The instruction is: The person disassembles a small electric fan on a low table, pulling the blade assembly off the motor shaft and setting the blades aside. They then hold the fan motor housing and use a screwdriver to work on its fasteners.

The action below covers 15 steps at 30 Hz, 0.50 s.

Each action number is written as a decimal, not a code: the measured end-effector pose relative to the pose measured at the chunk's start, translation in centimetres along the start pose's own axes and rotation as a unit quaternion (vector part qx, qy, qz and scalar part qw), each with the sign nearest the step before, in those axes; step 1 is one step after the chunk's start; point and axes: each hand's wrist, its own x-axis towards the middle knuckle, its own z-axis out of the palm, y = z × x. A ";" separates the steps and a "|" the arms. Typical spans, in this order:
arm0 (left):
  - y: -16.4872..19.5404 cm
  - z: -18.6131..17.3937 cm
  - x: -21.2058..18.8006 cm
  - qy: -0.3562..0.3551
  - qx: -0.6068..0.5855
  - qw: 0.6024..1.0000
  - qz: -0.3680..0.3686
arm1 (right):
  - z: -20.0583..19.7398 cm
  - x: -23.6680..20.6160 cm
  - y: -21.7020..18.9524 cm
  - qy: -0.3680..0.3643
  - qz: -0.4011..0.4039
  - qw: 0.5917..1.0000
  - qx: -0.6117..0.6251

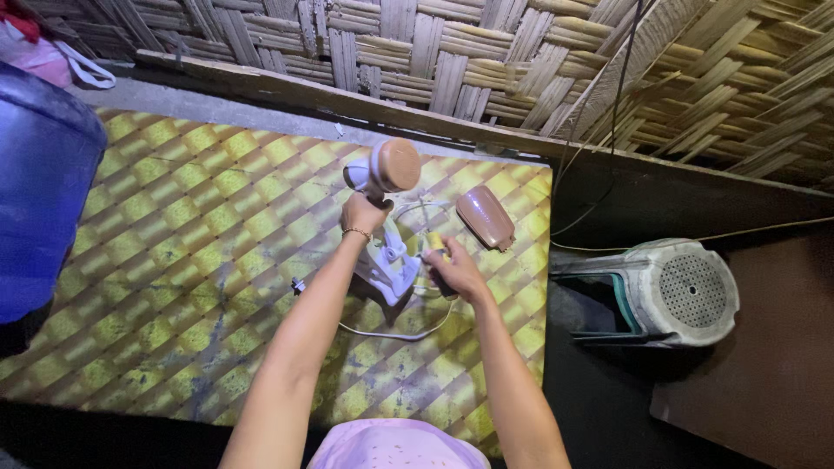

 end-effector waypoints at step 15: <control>-2.8 -0.6 0.7 -0.392 -0.309 0.855 0.141 | -0.9 0.6 0.3 -0.015 0.013 0.997 0.073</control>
